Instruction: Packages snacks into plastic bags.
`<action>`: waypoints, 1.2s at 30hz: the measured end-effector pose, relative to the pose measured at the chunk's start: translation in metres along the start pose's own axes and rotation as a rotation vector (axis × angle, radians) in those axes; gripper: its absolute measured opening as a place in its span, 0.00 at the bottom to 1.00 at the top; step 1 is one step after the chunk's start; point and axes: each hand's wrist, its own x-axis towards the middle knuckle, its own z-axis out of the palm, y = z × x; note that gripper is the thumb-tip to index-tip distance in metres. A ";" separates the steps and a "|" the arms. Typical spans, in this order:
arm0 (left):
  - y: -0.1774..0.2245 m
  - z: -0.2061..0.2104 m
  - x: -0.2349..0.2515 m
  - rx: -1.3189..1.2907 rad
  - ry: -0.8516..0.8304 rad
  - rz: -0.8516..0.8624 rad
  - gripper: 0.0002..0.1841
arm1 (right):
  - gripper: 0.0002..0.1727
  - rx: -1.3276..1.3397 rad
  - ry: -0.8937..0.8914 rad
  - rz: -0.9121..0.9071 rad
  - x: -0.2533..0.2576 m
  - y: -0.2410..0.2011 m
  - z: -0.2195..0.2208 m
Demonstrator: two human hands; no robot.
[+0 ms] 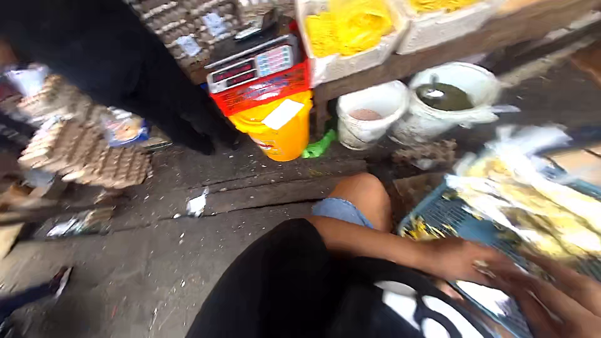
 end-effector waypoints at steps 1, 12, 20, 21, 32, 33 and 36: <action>-0.001 -0.001 -0.001 0.011 -0.018 -0.017 0.17 | 0.14 -0.017 0.045 -0.022 0.001 0.000 -0.003; -0.057 -0.001 -0.010 -0.048 -0.015 -0.213 0.16 | 0.10 -0.023 0.080 0.092 0.009 0.002 0.005; -0.072 -0.001 -0.011 -0.023 0.021 -0.353 0.16 | 0.17 0.085 0.229 0.237 0.016 0.033 0.001; -0.072 0.000 -0.011 -0.022 0.036 -0.361 0.16 | 0.15 0.081 0.211 0.308 0.019 0.049 0.011; -0.077 0.001 -0.015 -0.142 0.085 -0.367 0.18 | 0.12 0.053 -0.274 0.515 0.017 0.091 0.098; -0.078 0.002 -0.015 -0.155 0.103 -0.346 0.18 | 0.11 0.107 -0.189 0.517 0.014 0.088 0.088; -0.078 0.003 -0.015 -0.161 0.112 -0.313 0.20 | 0.12 0.239 -0.016 0.520 0.007 0.076 0.053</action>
